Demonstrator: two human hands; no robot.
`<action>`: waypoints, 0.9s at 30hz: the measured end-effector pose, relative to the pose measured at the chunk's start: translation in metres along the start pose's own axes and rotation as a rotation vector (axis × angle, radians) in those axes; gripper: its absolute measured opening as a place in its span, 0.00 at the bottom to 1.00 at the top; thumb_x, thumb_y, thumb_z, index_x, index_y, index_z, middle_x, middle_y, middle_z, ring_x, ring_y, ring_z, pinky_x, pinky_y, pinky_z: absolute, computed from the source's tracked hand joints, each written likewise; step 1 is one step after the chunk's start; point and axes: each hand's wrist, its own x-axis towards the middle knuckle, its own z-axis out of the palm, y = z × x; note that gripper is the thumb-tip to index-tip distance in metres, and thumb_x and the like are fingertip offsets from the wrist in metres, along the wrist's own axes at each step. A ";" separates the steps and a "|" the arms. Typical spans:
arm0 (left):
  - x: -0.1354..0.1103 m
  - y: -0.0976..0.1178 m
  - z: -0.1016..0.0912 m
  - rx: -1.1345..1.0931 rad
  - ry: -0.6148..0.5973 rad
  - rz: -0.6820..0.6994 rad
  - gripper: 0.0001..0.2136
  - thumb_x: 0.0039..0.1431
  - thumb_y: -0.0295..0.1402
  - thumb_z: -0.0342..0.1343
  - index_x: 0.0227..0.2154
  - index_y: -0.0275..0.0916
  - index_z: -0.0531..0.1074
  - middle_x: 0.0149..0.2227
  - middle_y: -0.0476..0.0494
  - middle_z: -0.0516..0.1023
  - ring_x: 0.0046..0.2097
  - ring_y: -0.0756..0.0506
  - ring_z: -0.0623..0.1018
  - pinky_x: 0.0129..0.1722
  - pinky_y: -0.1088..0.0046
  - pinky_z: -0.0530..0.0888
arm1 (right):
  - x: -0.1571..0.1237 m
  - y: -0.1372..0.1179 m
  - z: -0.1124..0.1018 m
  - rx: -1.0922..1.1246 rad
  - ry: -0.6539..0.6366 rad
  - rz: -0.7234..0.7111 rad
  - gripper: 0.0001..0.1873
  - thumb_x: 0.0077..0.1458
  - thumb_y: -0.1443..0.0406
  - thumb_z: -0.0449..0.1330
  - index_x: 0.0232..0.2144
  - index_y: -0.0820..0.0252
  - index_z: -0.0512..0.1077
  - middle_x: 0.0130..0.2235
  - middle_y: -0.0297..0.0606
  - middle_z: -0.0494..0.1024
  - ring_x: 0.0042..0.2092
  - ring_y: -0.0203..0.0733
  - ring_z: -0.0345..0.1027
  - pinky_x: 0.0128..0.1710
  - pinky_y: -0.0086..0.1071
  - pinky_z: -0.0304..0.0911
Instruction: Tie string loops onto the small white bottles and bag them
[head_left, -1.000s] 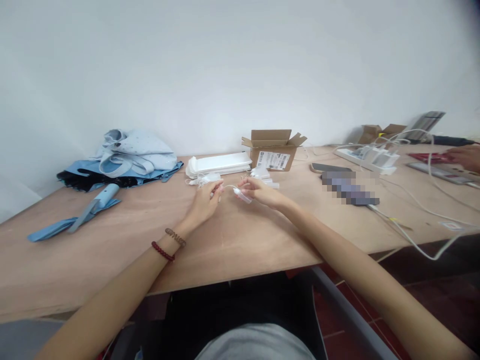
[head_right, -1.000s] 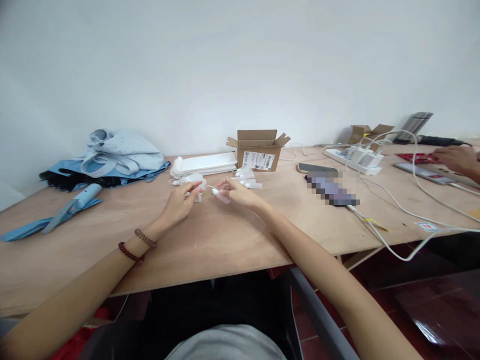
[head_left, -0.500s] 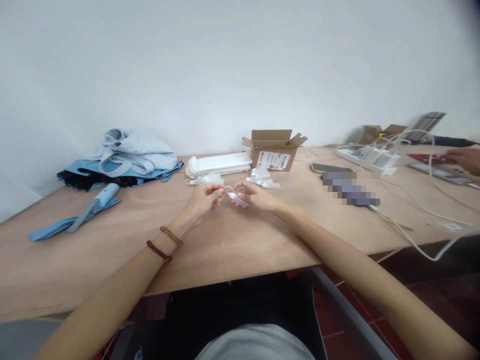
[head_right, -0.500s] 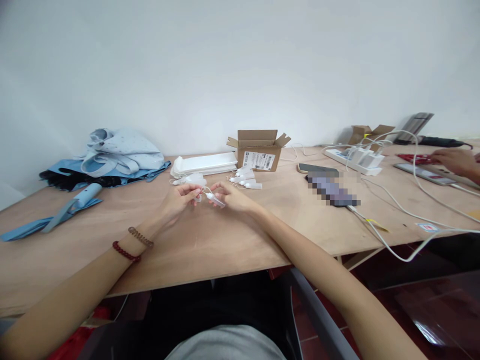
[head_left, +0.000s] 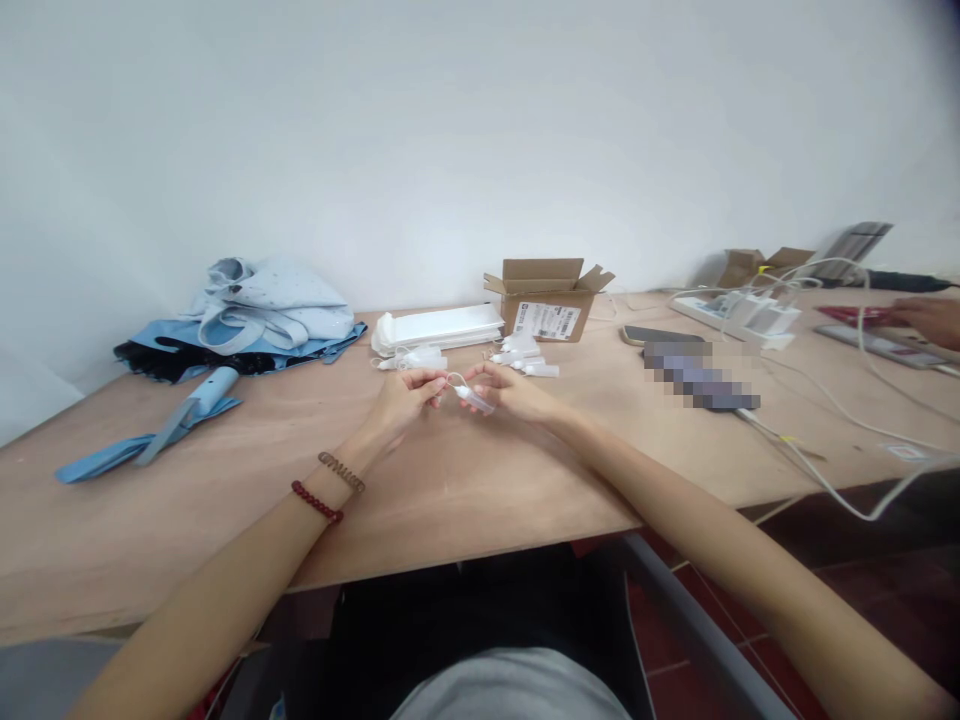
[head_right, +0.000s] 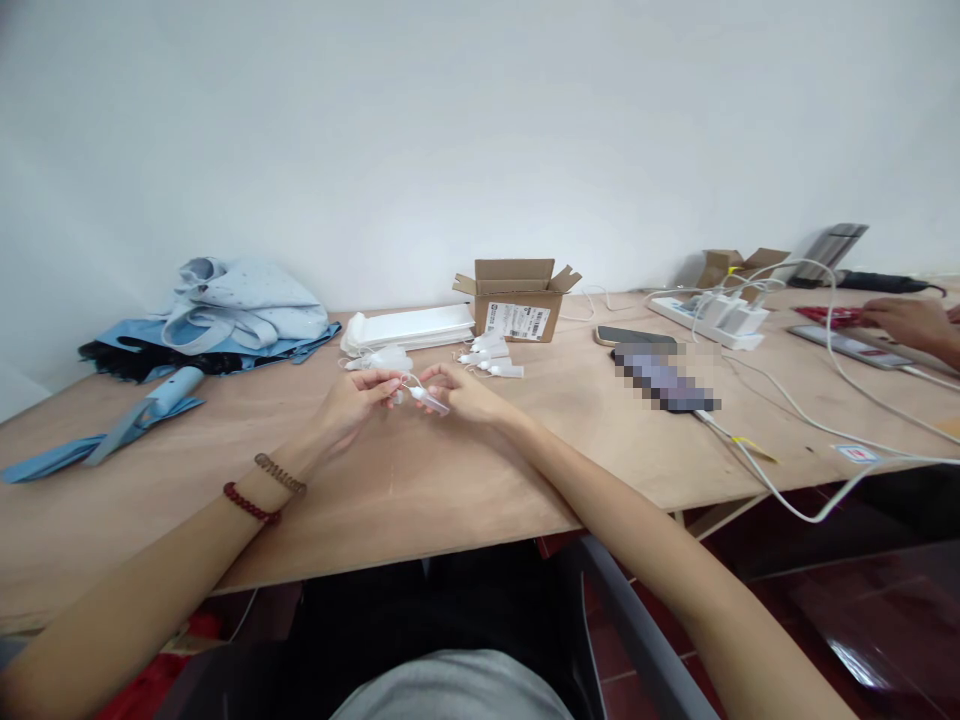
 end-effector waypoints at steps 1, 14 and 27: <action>0.000 0.000 0.000 -0.005 0.002 0.002 0.13 0.44 0.34 0.66 0.33 0.33 0.80 0.30 0.43 0.78 0.27 0.53 0.69 0.27 0.76 0.67 | 0.000 0.000 0.000 0.001 0.002 0.003 0.08 0.57 0.67 0.57 0.40 0.57 0.64 0.32 0.36 0.78 0.34 0.37 0.71 0.32 0.30 0.64; 0.001 0.001 -0.003 0.093 0.008 0.067 0.12 0.43 0.34 0.65 0.32 0.34 0.78 0.29 0.44 0.78 0.27 0.51 0.71 0.29 0.73 0.68 | -0.001 0.001 0.005 0.011 0.049 0.024 0.07 0.58 0.70 0.54 0.39 0.58 0.63 0.31 0.35 0.78 0.33 0.37 0.72 0.32 0.30 0.64; -0.003 -0.003 0.003 0.328 0.085 0.272 0.07 0.46 0.32 0.61 0.28 0.35 0.75 0.29 0.45 0.76 0.32 0.47 0.74 0.32 0.71 0.70 | -0.001 0.003 0.019 0.018 0.203 0.080 0.05 0.56 0.71 0.53 0.36 0.57 0.62 0.27 0.32 0.76 0.27 0.33 0.68 0.24 0.24 0.57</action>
